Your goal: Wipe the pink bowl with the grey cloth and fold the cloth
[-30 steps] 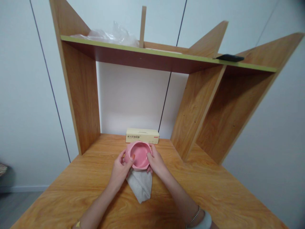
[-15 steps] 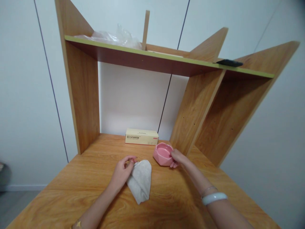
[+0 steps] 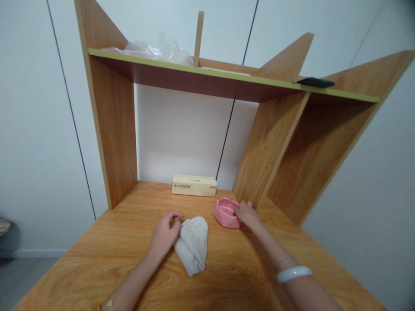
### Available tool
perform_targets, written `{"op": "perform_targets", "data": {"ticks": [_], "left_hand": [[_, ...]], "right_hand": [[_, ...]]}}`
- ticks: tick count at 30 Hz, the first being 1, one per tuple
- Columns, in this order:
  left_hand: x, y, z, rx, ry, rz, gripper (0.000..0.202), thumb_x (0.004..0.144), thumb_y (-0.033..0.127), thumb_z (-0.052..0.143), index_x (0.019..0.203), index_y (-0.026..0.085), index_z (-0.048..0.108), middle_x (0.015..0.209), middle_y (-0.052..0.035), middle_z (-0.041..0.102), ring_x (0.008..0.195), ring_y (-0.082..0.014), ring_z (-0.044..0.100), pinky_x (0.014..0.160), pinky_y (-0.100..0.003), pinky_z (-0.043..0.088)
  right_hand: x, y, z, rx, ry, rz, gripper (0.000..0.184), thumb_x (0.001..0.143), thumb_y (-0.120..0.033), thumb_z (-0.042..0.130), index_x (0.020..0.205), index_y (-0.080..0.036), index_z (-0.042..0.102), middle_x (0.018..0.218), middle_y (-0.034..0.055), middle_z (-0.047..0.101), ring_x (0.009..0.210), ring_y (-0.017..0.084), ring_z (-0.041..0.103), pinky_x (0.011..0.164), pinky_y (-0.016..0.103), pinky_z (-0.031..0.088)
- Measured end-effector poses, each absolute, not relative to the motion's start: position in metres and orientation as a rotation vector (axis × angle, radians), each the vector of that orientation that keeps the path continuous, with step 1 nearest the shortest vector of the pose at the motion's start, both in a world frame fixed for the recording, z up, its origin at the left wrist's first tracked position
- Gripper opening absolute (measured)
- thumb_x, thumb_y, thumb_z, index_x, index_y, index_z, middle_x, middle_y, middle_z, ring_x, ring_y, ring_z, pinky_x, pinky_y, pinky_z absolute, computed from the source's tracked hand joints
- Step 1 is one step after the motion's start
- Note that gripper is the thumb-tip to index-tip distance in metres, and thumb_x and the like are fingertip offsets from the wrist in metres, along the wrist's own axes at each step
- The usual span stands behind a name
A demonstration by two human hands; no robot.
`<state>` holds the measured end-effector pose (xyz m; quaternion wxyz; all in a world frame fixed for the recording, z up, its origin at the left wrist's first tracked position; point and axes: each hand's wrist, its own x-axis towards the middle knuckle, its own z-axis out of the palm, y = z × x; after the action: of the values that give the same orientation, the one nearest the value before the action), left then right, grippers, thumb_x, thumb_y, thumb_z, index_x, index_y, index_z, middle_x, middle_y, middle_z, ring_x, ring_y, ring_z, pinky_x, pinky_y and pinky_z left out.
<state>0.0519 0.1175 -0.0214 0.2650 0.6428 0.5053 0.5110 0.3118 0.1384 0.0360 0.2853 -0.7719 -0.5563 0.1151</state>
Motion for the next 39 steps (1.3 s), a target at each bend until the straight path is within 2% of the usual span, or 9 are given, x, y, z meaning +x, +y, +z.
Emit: {"op": "perform_targets", "data": {"ticks": [2,4,8,14,20,25,32,36,39], "left_hand": [[0.051,0.118,-0.022,1.740,1.404,1.328,0.019,0.071,0.026,0.045,0.077,0.019,0.062,0.082,-0.0045,0.066,0.081,-0.0208,0.059,0.072,-0.029,0.041],[0.051,0.117,-0.022,1.721,1.401,1.278,0.021,0.074,0.030,0.044,0.078,0.019,0.062,0.081,-0.0049,0.066,0.079,-0.0212,0.059,0.071,-0.029,0.041],[0.054,0.112,-0.018,1.698,1.221,1.285,0.025,0.077,0.032,0.042,0.082,0.018,0.062,0.088,-0.0061,0.065,0.085,-0.0210,0.057,0.078,-0.030,0.040],[0.058,0.100,-0.008,1.812,1.092,1.256,0.031,0.080,0.034,0.041,0.102,0.020,0.057,0.089,-0.0048,0.063,0.089,-0.0204,0.054,0.085,-0.034,0.037],[0.054,0.110,-0.016,1.749,1.153,1.440,0.032,0.081,0.033,0.041,0.107,0.019,0.052,0.105,-0.0075,0.057,0.099,-0.0205,0.049,0.089,-0.035,0.035],[0.052,0.121,-0.022,1.500,1.046,1.443,0.034,0.078,0.040,0.042,0.097,0.016,0.057,0.102,-0.0067,0.060,0.099,-0.0199,0.051,0.088,-0.031,0.036],[0.055,0.119,-0.019,1.261,0.850,1.255,0.046,0.076,0.052,0.037,0.080,0.014,0.062,0.087,-0.0073,0.066,0.083,-0.0195,0.059,0.082,-0.029,0.040],[0.053,0.116,-0.017,1.341,0.886,1.194,0.044,0.077,0.050,0.035,0.074,0.016,0.063,0.078,-0.0046,0.066,0.064,-0.0169,0.058,0.073,-0.030,0.042],[0.050,0.112,-0.014,1.537,1.117,1.221,0.032,0.074,0.044,0.043,0.072,0.020,0.065,0.074,-0.0020,0.066,0.066,-0.0188,0.058,0.070,-0.030,0.041]], "right_hand": [[0.289,0.126,0.042,-2.026,-1.542,0.165,0.024,0.080,-0.022,0.038,0.098,-0.015,0.052,0.105,0.0167,0.052,0.083,0.025,0.058,0.067,0.035,0.041],[0.258,0.107,0.042,-1.932,-1.671,0.096,0.020,0.082,-0.029,0.038,0.092,-0.020,0.053,0.104,0.0098,0.053,0.093,0.022,0.054,0.075,0.030,0.038],[0.202,0.073,0.027,-1.785,-2.109,-0.021,0.032,0.074,-0.046,0.049,0.085,-0.017,0.054,0.092,0.0106,0.057,0.081,0.024,0.057,0.064,0.030,0.040],[0.198,0.071,0.030,-1.878,-2.051,-0.024,0.009,0.076,-0.023,0.048,0.080,-0.018,0.055,0.075,0.0082,0.062,0.069,0.021,0.059,0.054,0.027,0.034],[0.218,0.079,0.074,-1.524,-1.719,0.311,0.012,0.074,-0.028,0.045,0.065,-0.021,0.042,0.048,-0.0060,0.046,0.045,0.011,0.047,0.042,0.021,0.029],[0.211,0.080,0.104,-1.150,-1.485,0.702,0.020,0.073,-0.041,0.044,0.072,-0.022,0.037,0.047,-0.0102,0.042,0.035,0.008,0.042,0.032,0.018,0.031],[0.201,0.069,0.141,-1.062,-1.318,0.795,0.029,0.068,-0.046,0.051,0.077,-0.021,0.039,0.052,-0.0086,0.051,0.036,0.008,0.051,0.033,0.017,0.038],[0.212,0.066,0.127,-1.132,-1.249,0.795,0.031,0.066,-0.047,0.053,0.079,-0.021,0.041,0.054,-0.0062,0.054,0.039,0.010,0.053,0.036,0.020,0.043],[0.231,0.060,0.103,-1.207,-1.158,0.851,0.032,0.063,-0.047,0.055,0.077,-0.021,0.041,0.051,-0.0061,0.054,0.038,0.012,0.053,0.036,0.022,0.044]]}}
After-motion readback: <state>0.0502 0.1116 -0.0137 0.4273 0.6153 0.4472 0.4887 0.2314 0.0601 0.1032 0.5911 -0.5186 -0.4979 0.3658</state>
